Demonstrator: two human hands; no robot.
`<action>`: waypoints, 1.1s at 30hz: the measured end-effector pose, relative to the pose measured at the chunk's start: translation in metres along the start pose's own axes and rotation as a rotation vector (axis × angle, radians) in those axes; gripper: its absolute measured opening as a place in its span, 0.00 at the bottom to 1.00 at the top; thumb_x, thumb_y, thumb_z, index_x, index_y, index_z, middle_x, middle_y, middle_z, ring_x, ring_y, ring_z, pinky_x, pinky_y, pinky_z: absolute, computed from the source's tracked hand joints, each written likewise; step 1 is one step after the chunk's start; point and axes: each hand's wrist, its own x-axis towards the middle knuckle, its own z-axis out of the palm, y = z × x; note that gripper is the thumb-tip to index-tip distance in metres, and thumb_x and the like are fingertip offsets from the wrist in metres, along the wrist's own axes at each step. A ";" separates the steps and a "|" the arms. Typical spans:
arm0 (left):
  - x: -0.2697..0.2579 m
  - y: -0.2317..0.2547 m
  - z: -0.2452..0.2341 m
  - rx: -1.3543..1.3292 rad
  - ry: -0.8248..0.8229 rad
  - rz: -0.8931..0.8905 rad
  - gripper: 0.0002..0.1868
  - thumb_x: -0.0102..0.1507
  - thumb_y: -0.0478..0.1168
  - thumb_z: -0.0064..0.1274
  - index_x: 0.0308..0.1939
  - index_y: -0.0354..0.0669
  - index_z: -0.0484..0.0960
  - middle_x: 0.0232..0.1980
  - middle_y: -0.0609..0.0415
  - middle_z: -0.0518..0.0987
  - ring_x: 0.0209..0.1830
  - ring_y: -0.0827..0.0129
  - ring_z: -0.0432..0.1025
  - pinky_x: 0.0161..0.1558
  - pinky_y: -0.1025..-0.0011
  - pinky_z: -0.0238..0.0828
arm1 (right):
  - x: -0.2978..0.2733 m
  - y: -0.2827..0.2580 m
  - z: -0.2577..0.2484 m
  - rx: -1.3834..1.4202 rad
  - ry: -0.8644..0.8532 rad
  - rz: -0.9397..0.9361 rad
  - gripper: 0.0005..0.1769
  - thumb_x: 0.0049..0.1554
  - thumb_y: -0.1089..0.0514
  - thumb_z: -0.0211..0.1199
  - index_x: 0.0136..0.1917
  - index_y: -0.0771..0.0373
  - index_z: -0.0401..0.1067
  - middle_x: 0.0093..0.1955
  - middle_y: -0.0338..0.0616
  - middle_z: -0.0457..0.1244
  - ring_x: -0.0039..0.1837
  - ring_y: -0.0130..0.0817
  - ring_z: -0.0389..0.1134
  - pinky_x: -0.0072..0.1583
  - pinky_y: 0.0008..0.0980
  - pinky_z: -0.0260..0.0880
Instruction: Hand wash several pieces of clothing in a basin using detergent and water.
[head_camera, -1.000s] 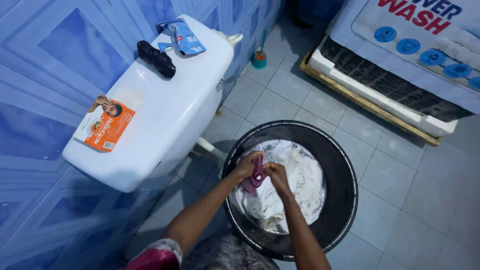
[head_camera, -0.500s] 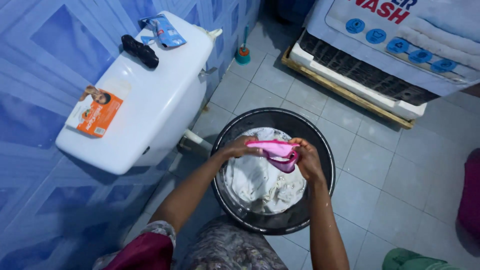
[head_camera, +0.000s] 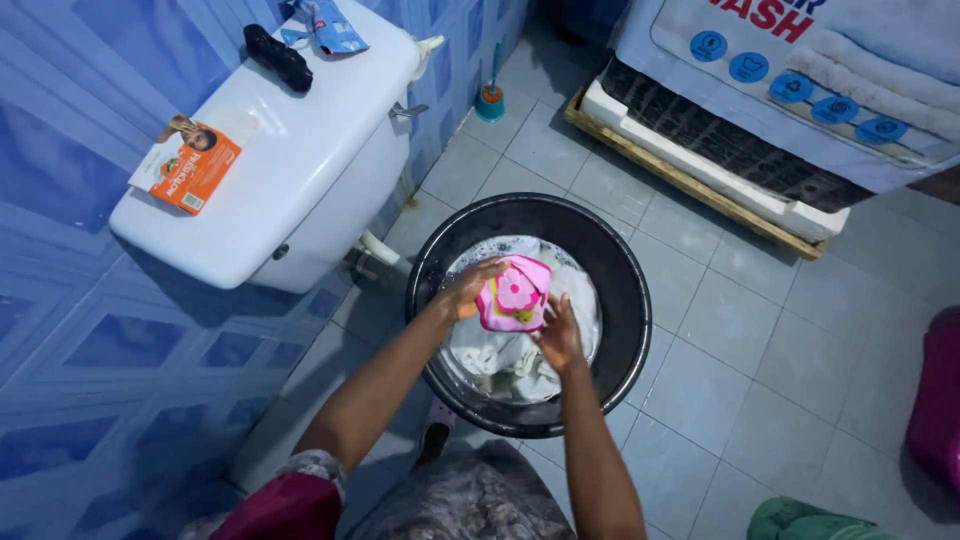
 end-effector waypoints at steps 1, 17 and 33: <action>0.004 -0.008 -0.006 -0.013 0.013 0.025 0.19 0.68 0.45 0.55 0.60 0.40 0.76 0.53 0.51 0.82 0.51 0.66 0.78 0.57 0.62 0.76 | -0.013 -0.002 0.026 0.106 0.051 0.092 0.32 0.58 0.33 0.57 0.67 0.54 0.66 0.60 0.42 0.66 0.60 0.40 0.68 0.58 0.49 0.68; 0.111 -0.140 -0.167 -0.513 0.534 -0.069 0.18 0.69 0.53 0.43 0.52 0.46 0.80 0.51 0.51 0.83 0.50 0.60 0.77 0.58 0.55 0.74 | 0.069 0.041 0.040 -0.885 0.371 -0.582 0.13 0.63 0.55 0.63 0.56 0.65 0.77 0.47 0.48 0.71 0.49 0.36 0.71 0.53 0.34 0.72; 0.139 -0.158 -0.237 -0.283 0.102 0.002 0.14 0.73 0.46 0.43 0.35 0.48 0.78 0.33 0.57 0.76 0.32 0.68 0.70 0.36 0.66 0.70 | 0.098 0.045 0.089 -1.399 0.575 -0.563 0.23 0.65 0.46 0.59 0.34 0.63 0.73 0.32 0.60 0.63 0.35 0.58 0.66 0.40 0.53 0.65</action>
